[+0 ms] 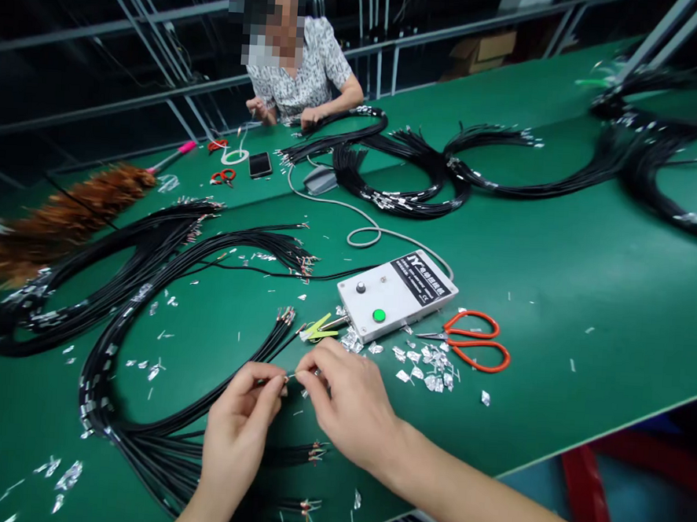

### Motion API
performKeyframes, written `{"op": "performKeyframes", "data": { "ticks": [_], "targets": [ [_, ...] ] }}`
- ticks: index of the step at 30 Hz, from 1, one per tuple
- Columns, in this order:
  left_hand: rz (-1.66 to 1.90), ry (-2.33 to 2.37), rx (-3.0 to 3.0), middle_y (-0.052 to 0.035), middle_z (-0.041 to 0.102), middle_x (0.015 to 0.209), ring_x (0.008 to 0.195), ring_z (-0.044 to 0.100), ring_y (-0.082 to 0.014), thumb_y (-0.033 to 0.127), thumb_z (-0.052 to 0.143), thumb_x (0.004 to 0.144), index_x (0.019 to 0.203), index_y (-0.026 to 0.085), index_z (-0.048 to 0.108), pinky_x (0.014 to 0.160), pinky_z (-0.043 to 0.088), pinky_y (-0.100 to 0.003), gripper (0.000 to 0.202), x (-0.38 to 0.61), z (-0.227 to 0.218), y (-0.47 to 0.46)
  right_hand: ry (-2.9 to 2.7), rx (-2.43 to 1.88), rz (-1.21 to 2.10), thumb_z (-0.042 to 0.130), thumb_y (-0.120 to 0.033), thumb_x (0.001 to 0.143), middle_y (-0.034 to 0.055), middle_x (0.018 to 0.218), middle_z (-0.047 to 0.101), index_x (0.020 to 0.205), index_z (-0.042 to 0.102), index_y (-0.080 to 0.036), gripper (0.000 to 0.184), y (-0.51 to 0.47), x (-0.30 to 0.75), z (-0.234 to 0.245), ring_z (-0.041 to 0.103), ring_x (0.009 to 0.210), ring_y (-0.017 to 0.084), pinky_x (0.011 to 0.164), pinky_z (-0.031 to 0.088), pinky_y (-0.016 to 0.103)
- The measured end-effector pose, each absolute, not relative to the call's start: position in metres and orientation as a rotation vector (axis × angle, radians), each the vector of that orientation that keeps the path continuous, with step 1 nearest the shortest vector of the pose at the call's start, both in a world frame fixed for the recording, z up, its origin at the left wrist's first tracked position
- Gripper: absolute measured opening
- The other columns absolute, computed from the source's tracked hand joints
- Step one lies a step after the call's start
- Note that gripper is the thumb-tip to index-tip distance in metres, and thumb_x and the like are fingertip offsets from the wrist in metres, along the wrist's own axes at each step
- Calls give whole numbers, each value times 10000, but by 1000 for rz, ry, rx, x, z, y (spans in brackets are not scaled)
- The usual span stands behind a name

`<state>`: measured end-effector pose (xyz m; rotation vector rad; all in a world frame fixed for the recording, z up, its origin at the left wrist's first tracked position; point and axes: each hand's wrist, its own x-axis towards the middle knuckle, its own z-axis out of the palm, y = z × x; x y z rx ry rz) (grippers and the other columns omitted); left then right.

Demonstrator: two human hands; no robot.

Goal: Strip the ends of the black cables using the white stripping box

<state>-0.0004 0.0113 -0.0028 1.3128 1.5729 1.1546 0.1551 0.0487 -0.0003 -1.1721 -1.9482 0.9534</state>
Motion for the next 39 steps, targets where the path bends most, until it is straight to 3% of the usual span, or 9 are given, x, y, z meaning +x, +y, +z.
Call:
{"op": "performKeyframes", "data": {
  "ticks": [4,7,10,14,17,19,22,27,39],
  "targets": [
    [1093,1480,1061,26,519,610,495,430,-94,393,623,821,785,163,599,453,334,-188,234,-5,0,18,-2246,-1051,484,424,-310,996,75,933,673,984,617,-161,244,55,158,1,607,795,195,676,380,311],
    [1016,1449,1110,51,463,568,448,361,-81,381,596,831,751,170,572,418,278,-188,227,-8,2,21,-2445,-860,252,386,-312,1018,31,763,656,820,637,-168,351,64,156,2,566,662,162,622,303,309],
    [997,1476,1406,12,542,626,525,465,-118,282,532,872,737,182,587,488,363,-217,177,-7,3,24,-2521,-740,166,371,-258,1025,4,674,620,724,617,-171,399,73,159,4,521,600,139,620,269,309],
    [1075,1525,1650,-16,606,733,695,558,-158,204,508,874,762,192,620,670,433,-255,158,-6,-1,32,-2515,-858,51,465,-249,990,17,763,658,783,630,-168,277,86,173,9,557,715,165,658,280,317],
    [1049,1555,1511,8,559,663,601,518,-140,243,516,874,755,191,594,551,399,-229,151,-8,-9,42,-2553,-997,-77,625,-250,904,48,943,691,905,648,-164,89,99,177,13,571,900,210,723,293,334],
    [1044,1561,1459,21,530,634,556,488,-130,271,509,876,768,187,580,500,373,-218,154,-10,-14,48,-2625,-1061,-152,679,-231,860,61,970,692,915,652,-160,93,106,175,11,558,949,231,745,289,350],
    [1052,1564,1408,27,519,628,537,473,-120,292,517,855,776,180,569,487,364,-210,147,-11,-18,56,-2690,-1094,-234,644,-170,871,44,864,684,835,652,-164,38,112,171,6,549,883,219,731,274,354],
    [1053,1571,1375,35,512,614,512,446,-110,299,527,830,763,179,561,473,337,-206,141,-10,-19,64,-2654,-1018,-302,597,-130,890,13,723,631,718,630,-177,182,116,168,-1,515,794,193,747,257,350],
    [1029,1581,1400,43,492,611,501,418,-105,282,524,836,761,180,565,468,302,-210,133,-4,-23,69,-2631,-1038,-285,581,-118,889,6,696,617,690,629,-187,216,117,168,3,503,772,191,770,249,362]
  ]
}}
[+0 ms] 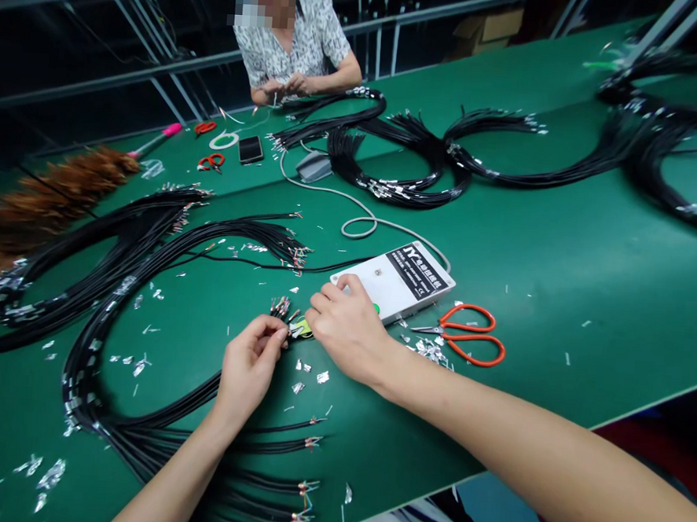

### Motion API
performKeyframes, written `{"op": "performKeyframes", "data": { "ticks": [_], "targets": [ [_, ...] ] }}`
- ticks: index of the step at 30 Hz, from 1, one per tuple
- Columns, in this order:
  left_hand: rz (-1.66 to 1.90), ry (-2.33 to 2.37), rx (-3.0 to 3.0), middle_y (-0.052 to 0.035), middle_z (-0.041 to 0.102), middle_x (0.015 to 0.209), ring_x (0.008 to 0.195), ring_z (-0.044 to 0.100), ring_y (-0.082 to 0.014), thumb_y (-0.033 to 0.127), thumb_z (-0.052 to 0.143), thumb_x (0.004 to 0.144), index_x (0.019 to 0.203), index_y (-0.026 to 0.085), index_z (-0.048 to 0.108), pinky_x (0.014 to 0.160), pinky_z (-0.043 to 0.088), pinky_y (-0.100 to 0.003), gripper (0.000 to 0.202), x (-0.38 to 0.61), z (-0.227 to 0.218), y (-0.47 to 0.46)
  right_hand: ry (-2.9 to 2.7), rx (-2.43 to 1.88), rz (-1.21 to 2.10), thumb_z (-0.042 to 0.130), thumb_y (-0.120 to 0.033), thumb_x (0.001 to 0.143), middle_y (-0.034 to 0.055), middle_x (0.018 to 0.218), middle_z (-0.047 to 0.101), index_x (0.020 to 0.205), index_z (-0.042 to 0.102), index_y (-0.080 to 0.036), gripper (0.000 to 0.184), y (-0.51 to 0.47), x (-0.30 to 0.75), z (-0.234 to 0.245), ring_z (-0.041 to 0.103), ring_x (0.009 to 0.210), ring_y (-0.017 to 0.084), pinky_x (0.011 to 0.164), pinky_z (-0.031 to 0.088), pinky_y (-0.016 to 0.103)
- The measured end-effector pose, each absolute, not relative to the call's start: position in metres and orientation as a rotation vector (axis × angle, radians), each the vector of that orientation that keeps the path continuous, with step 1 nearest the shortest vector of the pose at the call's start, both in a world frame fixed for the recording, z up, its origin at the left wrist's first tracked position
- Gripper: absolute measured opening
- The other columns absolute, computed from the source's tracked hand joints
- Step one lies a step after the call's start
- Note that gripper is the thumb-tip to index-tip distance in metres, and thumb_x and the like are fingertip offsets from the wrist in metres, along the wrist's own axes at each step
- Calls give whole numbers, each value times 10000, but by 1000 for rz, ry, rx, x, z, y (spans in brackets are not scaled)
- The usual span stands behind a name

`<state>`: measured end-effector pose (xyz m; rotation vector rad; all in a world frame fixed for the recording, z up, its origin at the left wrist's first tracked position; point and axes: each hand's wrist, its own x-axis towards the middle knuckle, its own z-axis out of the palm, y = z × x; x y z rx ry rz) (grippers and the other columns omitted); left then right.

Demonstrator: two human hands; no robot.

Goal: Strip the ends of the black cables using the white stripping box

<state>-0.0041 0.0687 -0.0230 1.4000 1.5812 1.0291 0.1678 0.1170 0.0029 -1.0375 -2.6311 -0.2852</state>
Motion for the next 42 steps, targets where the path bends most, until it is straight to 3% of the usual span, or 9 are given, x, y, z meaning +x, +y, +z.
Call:
{"op": "performKeyframes", "data": {
  "ticks": [12,14,18,22,26,31,35,39,42],
  "targets": [
    [1015,1577,1433,35,512,625,518,457,-115,292,519,842,769,186,566,481,332,-213,137,-4,-23,71,-2685,-1116,-236,627,-149,855,31,810,666,780,639,-174,80,115,164,8,559,862,226,800,269,388],
    [1013,1588,1444,36,509,623,511,453,-115,291,516,843,767,188,564,479,329,-214,137,-4,-23,71,-2674,-1114,-186,649,-192,852,48,875,690,832,648,-170,30,113,169,12,575,910,239,821,283,398],
    [1019,1603,1472,33,518,636,537,472,-123,287,509,850,764,192,565,507,346,-220,140,-4,-23,69,-2388,-1093,-59,617,-233,893,64,1070,711,1007,631,-178,128,100,198,19,605,1007,231,858,332,393],
    [1024,1607,1493,27,534,640,557,487,-134,286,514,854,759,193,574,530,358,-230,146,-4,-21,67,-2065,-1132,-47,536,-133,918,71,1076,731,939,594,-195,87,76,229,11,623,1021,225,846,390,376],
    [1014,1623,1499,22,540,642,568,494,-143,288,523,853,753,196,577,536,361,-235,146,-6,-21,65,-2092,-1177,-55,553,-97,903,41,1090,743,881,584,-215,123,61,236,-3,621,1092,241,878,372,390],
    [1014,1659,1483,16,556,651,586,508,-148,291,536,843,754,194,588,553,375,-238,141,-12,-23,62,-2071,-1222,-137,583,-98,891,13,1064,753,852,592,-222,131,61,232,-11,656,1036,235,888,357,398],
    [1020,1666,1437,17,552,638,565,505,-140,309,539,847,771,188,592,520,374,-225,153,-17,-18,55,-2064,-1195,-139,585,-86,887,14,1032,761,873,585,-222,137,65,234,-10,656,1001,248,874,382,413],
    [997,1606,1356,22,551,624,507,478,-122,334,536,857,775,186,590,471,370,-215,177,-14,-8,36,-2031,-1137,-45,576,-76,881,70,1064,744,945,599,-208,148,61,232,-8,627,1049,260,871,434,425],
    [925,1497,1319,5,590,640,551,529,-136,311,558,856,744,186,607,527,424,-230,175,-11,-5,9,-2043,-1033,166,548,-65,888,90,1113,718,1003,603,-208,191,51,222,-7,636,1042,232,872,477,412]
  ]
}}
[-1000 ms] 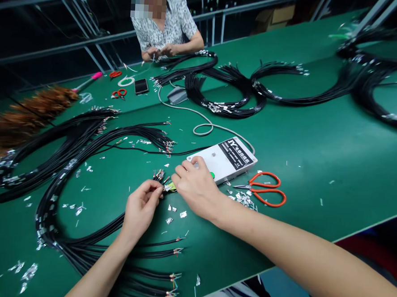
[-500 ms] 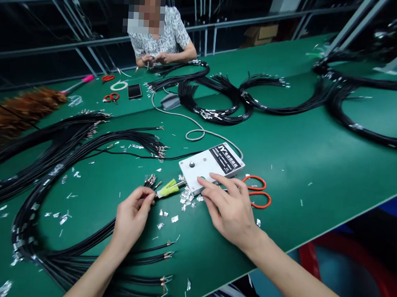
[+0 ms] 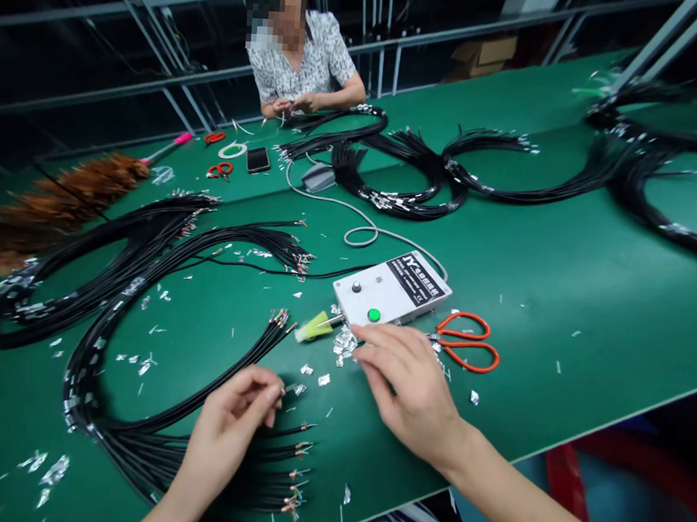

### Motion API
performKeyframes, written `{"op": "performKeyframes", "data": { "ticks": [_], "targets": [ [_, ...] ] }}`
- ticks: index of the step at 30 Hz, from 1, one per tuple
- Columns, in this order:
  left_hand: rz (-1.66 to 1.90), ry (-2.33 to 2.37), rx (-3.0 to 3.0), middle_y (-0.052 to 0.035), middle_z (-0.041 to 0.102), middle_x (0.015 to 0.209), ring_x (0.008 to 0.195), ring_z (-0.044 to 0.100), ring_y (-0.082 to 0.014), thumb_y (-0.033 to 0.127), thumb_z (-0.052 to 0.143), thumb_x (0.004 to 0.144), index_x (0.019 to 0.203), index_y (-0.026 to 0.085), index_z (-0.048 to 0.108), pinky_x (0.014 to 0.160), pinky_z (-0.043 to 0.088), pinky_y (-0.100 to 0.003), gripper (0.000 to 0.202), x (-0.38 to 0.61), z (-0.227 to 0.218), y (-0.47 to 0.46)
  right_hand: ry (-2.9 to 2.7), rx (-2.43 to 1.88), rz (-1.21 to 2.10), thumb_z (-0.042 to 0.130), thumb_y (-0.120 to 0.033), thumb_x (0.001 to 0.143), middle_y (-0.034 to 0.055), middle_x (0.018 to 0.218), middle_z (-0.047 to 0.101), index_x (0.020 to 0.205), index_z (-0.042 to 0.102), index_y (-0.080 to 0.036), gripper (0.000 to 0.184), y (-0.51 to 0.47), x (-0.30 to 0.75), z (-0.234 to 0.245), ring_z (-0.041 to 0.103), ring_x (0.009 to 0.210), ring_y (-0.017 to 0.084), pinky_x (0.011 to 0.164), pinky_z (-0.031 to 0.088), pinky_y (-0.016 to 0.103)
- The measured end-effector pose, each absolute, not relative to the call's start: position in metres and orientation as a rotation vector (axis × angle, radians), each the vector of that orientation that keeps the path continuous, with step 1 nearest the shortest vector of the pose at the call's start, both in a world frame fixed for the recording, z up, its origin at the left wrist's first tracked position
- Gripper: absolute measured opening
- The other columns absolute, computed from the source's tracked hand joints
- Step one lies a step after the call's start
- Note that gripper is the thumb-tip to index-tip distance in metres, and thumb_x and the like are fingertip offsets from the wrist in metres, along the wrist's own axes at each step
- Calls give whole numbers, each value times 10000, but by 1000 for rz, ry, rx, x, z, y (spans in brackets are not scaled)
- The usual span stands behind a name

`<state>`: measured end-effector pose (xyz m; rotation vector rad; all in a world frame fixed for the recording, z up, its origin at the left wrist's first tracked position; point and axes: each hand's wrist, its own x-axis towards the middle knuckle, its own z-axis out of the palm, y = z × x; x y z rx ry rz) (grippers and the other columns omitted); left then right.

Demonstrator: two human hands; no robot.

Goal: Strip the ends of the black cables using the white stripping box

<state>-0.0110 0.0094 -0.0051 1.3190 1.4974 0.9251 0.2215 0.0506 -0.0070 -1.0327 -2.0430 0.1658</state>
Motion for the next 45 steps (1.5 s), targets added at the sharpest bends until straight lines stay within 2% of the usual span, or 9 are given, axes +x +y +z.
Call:
{"op": "performKeyframes", "data": {
  "ticks": [3,7,10,14,20,26,29,32,45],
  "targets": [
    [795,1390,1436,-29,636,702,695,593,-170,269,567,871,705,187,626,671,462,-262,195,-14,-4,-20,-2076,-961,574,508,-88,913,76,1083,722,1014,611,-215,193,37,204,-6,659,999,204,860,513,382],
    [542,1193,1336,-44,670,736,699,621,-183,315,617,844,813,186,664,657,485,-274,141,-28,6,-31,-2018,-927,1161,487,-167,941,45,1038,727,1032,639,-218,184,21,184,-3,669,987,167,867,542,310],
    [571,1304,1436,-45,670,743,730,642,-195,306,528,897,802,194,621,671,506,-289,173,-36,9,-4,-2045,-897,1356,470,-193,952,39,1103,717,1120,638,-230,241,11,177,2,657,1038,162,913,525,306],
    [701,1703,2044,-64,646,856,812,613,-218,214,462,907,885,205,608,753,490,-339,147,-33,-5,42,-2158,-766,1376,460,-166,941,40,1076,733,1112,659,-222,269,4,174,6,665,1016,171,957,483,335],
    [578,1705,2139,-41,593,779,756,574,-239,183,455,893,769,217,545,704,460,-365,156,-23,-4,37,-2155,-672,1372,489,-158,924,30,988,751,1016,690,-208,227,11,175,9,686,924,162,894,487,321],
    [614,1498,1844,-19,644,812,714,616,-187,227,452,938,911,237,559,648,480,-278,111,-15,23,3,-1670,-1149,1322,518,-298,928,16,755,730,825,671,-206,206,31,183,1,674,696,161,643,527,279],
    [741,1481,1754,-30,689,838,731,642,-189,238,491,923,927,239,634,680,499,-275,143,-12,22,-1,-1580,-1146,1371,548,-303,905,20,778,736,901,678,-205,162,34,179,-1,680,712,168,654,547,288],
    [816,1534,1563,-12,668,695,595,621,-164,267,532,897,872,218,664,558,495,-249,143,-11,18,0,-1567,-1110,1322,565,-266,896,36,864,738,1001,678,-208,165,33,172,-1,682,768,167,712,562,302],
    [960,1485,1095,-3,602,573,435,490,-96,350,617,805,803,138,637,421,408,-201,213,-5,24,8,-1690,-945,1099,538,-152,906,58,983,665,1157,631,-215,274,33,156,2,648,781,144,744,565,304]
  ]
}}
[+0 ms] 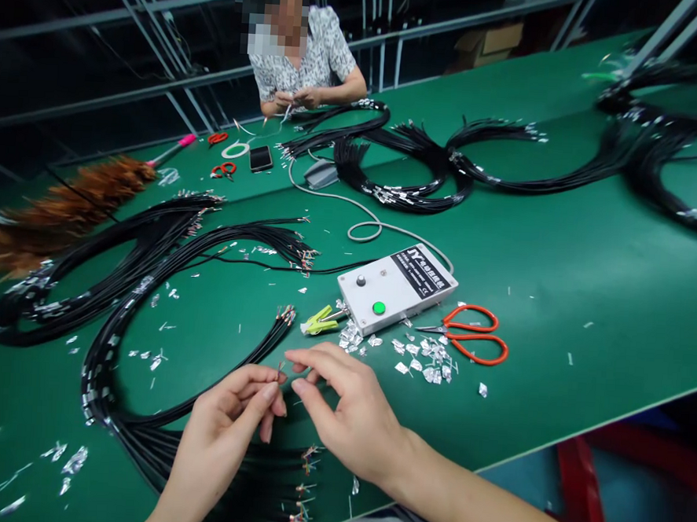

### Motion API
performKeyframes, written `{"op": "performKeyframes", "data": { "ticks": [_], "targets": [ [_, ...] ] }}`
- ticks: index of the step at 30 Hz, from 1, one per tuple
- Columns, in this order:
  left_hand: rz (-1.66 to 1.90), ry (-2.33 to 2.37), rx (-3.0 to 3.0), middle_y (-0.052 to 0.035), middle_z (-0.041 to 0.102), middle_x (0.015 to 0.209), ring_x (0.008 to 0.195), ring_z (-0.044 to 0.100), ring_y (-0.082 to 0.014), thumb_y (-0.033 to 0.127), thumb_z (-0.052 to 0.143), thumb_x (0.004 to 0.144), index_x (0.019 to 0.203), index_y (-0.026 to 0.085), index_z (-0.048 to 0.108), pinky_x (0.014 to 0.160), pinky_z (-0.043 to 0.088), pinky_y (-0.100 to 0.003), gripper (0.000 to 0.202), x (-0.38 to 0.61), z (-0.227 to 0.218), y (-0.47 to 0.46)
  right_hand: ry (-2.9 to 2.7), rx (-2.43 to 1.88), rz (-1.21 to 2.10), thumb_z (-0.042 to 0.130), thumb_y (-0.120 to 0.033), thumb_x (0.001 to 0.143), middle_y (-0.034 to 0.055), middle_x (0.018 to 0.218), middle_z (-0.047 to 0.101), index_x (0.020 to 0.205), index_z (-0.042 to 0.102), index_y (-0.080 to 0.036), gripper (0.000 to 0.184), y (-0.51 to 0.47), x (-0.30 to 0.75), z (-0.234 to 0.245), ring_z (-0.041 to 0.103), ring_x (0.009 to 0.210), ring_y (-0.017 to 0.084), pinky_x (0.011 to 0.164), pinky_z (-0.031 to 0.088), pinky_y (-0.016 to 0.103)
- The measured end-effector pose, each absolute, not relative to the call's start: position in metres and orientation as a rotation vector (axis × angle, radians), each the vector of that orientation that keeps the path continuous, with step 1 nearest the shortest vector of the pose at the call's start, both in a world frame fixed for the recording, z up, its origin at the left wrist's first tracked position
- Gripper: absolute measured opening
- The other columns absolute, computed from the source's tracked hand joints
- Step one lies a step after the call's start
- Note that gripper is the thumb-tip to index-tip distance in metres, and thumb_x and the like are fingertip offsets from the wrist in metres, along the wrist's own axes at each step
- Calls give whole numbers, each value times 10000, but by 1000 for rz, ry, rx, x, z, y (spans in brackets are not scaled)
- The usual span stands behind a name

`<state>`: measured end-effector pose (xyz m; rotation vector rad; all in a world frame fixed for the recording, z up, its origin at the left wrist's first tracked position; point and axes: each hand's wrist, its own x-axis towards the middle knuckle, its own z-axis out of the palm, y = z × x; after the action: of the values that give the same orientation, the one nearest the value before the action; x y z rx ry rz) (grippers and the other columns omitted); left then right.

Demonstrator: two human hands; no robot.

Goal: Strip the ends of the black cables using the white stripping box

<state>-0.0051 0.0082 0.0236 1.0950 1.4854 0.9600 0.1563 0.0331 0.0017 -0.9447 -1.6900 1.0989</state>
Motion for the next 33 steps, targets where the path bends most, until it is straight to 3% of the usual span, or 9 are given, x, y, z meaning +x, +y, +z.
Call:
{"op": "performKeyframes", "data": {
  "ticks": [9,15,19,26,33],
  "targets": [
    [1008,1520,1034,9,591,547,438,497,-96,345,656,762,774,143,621,386,420,-182,205,0,23,10,-1863,-894,803,511,-106,917,76,989,666,1191,602,-185,300,31,152,-4,641,878,182,780,540,340],
    [1051,1528,992,17,586,534,399,481,-78,340,656,746,764,133,609,386,406,-178,213,1,24,11,-2024,-905,577,490,-88,922,80,1023,695,1261,549,-205,363,20,155,-14,651,887,207,707,505,348],
    [1056,1548,1017,13,589,542,413,496,-87,331,655,738,766,132,616,396,419,-186,205,1,24,11,-1768,-1007,864,528,-130,903,57,996,685,1208,564,-202,316,26,158,-12,656,807,159,712,503,311],
    [1071,1559,1060,-4,598,558,441,518,-108,329,653,736,764,133,627,405,444,-206,200,2,24,9,-1432,-1144,1363,663,-265,777,10,836,648,857,669,-188,111,40,145,-4,584,632,118,579,412,261],
    [1098,1518,1080,12,582,572,482,504,-106,326,643,792,835,155,605,422,410,-185,180,-1,16,4,-996,-1039,1947,731,-406,668,-26,612,594,728,637,-158,272,47,135,-1,508,524,96,550,360,239]
  ]
}}
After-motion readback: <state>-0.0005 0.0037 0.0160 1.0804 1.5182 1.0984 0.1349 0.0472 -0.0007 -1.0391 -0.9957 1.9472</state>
